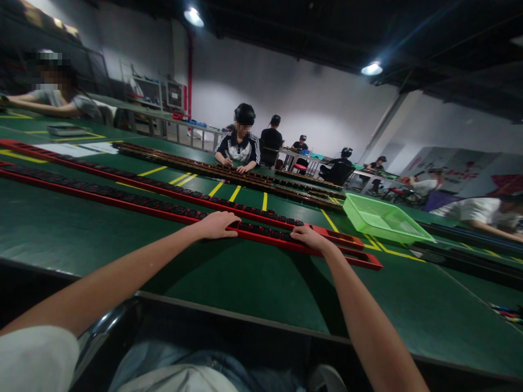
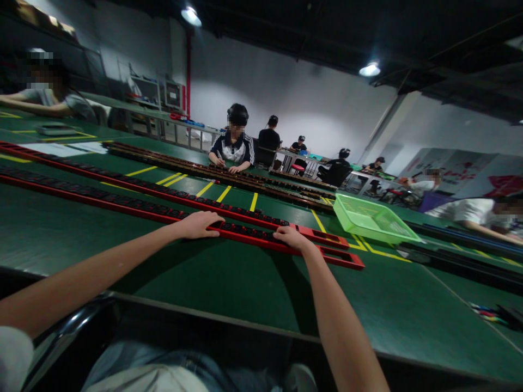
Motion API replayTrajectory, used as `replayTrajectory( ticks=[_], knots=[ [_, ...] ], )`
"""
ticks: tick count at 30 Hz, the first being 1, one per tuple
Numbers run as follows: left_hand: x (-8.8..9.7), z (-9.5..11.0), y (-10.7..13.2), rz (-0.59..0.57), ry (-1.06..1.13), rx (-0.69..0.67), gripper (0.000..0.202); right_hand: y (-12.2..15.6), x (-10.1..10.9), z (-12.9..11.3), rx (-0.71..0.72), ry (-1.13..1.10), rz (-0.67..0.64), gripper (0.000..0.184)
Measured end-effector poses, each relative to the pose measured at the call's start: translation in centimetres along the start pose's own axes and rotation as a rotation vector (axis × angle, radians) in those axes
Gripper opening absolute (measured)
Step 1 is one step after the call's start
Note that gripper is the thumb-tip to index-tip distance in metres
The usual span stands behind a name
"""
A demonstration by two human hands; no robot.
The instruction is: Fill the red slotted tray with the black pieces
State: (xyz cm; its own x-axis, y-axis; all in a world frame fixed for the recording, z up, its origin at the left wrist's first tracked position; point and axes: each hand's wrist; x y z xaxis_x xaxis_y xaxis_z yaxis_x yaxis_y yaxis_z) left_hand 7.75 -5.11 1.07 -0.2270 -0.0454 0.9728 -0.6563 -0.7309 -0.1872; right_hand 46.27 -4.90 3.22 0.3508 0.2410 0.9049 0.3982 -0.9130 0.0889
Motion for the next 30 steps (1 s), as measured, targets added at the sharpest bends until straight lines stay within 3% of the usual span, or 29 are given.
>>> replayTrajectory(
  ticks=[13, 23, 30],
  knots=[
    [0.3, 0.4, 0.1, -0.006, 0.010, 0.015, 0.056, 0.0, -0.3, -0.1, 0.014, -0.007, 0.030, 0.024],
    [0.1, 0.0, 0.0, 0.000, 0.001, 0.002, 0.055, 0.0, -0.9, -1.6, 0.069, 0.098, 0.124, 0.030],
    [0.1, 0.0, 0.0, -0.002, 0.000, 0.011, 0.058, -0.1, -1.1, -2.8, 0.093, 0.159, 0.264, 0.021]
  ],
)
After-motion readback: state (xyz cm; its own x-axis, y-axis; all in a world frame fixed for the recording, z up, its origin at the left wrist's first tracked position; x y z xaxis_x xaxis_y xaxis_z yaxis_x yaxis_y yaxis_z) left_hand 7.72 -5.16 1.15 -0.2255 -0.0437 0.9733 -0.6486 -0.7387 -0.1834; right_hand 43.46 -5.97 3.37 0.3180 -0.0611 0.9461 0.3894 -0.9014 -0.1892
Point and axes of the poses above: each hand's wrist, its own y-axis away from the middle knuckle, its own x-axis out of the back of the hand, z = x × y, and after that the axes turned 4 degrees about y, right-handed
